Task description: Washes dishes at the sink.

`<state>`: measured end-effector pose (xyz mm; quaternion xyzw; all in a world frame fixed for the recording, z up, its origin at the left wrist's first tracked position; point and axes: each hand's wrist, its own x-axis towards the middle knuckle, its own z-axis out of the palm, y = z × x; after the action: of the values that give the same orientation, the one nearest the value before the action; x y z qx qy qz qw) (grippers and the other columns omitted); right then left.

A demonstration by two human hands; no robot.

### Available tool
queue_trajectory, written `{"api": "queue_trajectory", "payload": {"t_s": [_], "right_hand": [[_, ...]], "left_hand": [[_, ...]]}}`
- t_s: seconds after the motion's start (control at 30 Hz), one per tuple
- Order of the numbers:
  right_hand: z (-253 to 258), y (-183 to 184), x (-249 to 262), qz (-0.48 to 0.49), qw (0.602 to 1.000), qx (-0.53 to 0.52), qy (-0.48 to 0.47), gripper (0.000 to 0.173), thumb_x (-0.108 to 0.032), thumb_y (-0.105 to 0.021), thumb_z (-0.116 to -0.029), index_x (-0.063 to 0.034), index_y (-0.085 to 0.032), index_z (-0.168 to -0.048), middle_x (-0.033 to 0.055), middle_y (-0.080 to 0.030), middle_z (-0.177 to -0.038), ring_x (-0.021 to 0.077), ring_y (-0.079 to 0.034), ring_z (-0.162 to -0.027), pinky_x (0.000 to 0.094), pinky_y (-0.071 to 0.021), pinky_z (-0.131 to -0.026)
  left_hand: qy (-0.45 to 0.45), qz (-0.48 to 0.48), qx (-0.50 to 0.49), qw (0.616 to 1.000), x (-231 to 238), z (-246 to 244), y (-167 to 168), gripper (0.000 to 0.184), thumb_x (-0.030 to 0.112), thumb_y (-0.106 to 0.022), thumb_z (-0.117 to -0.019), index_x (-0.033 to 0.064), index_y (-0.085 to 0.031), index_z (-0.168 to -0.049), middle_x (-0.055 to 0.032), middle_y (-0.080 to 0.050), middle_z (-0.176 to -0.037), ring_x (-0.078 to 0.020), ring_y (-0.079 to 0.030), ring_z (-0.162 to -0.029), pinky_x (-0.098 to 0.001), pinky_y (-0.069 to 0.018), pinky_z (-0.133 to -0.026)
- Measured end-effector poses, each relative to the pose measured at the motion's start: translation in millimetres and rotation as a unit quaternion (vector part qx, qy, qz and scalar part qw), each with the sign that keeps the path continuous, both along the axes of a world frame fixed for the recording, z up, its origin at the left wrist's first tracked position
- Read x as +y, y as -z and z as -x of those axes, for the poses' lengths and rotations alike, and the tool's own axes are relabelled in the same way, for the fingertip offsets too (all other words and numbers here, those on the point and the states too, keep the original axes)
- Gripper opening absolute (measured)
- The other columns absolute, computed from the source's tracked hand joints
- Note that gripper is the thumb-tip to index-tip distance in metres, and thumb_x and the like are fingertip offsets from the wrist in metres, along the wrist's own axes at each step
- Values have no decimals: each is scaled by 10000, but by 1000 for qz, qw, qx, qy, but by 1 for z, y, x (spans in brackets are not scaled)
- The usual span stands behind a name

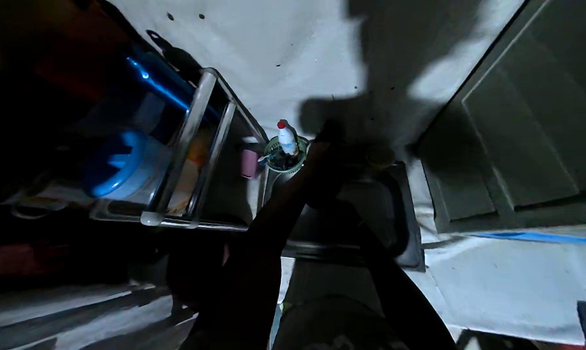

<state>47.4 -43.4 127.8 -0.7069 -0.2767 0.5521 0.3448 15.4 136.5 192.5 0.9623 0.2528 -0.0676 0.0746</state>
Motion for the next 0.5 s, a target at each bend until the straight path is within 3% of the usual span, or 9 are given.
{"api": "queue_trajectory", "payload": {"t_s": [0.03,0.07,0.1,0.13,0.17,0.2,0.3,0.5], "right_hand": [[2,-14,0,7,999,-42,-33,340,-239,-621,-1035,3,-654,-1271,161,-697,-1190,231,-672,-1064,408,-538,-972],[5,-30,0,8,995,-76,-69,359,-234,-596,-1048,10,-644,-1307,188,-676,-1275,277,-649,-1174,441,-493,-1055],[8,-42,-1,6,993,-86,-76,356,-218,-582,-1058,24,-637,-1314,207,-664,-1294,301,-635,-1201,456,-473,-1071],[9,-38,-3,-10,994,-89,-67,334,-207,-591,-1054,29,-654,-1283,203,-683,-1244,295,-655,-1148,455,-503,-1034],[6,-22,-4,-21,993,-99,-66,319,-224,-610,-1040,6,-672,-1251,176,-708,-1176,273,-684,-1075,453,-549,-973],[3,-7,-5,-26,992,-99,-69,326,-241,-627,-1029,-5,-667,-1250,165,-711,-1145,265,-692,-1030,455,-569,-930],[0,-3,-4,-10,993,-96,-62,347,-255,-643,-1017,-14,-658,-1266,163,-714,-1131,255,-698,-1003,455,-582,-896],[-1,-5,-2,2,995,-92,-50,349,-308,-617,-1034,-19,-672,-1221,147,-704,-967,238,-673,-775,450,-586,-725]], "left_hand": [[-11,21,61,998,-2,-6,-12,301,276,-542,-1055,88,-710,-1220,-172,-690,-1210,-369,-639,-1163,-549,-490,-1015],[15,-23,-18,999,-1,3,2,294,290,-537,-1050,97,-742,-1134,-161,-716,-1101,-355,-670,-1060,-521,-516,-961],[72,-115,-223,965,8,14,42,288,298,-578,-989,99,-775,-922,-146,-717,-869,-339,-680,-817,-503,-545,-790],[-10,-25,-15,1000,-9,5,-5,278,303,-544,-1031,127,-728,-1143,-126,-710,-1114,-325,-662,-1075,-511,-522,-973],[-70,40,53,995,-14,-6,-24,294,271,-582,-1024,111,-694,-1243,-146,-684,-1244,-346,-629,-1190,-545,-497,-1030],[-113,88,59,988,-15,-10,-33,339,253,-633,-1002,86,-674,-1294,-172,-659,-1311,-370,-602,-1248,-572,-480,-1048],[-96,86,18,991,-22,0,-38,409,291,-749,-906,62,-691,-1240,-179,-670,-1250,-366,-620,-1184,-564,-507,-1004],[-88,113,-39,989,-28,10,-50,380,287,-678,-957,55,-677,-1259,-164,-682,-1237,-344,-630,-1167,-557,-494,-1004]]}}
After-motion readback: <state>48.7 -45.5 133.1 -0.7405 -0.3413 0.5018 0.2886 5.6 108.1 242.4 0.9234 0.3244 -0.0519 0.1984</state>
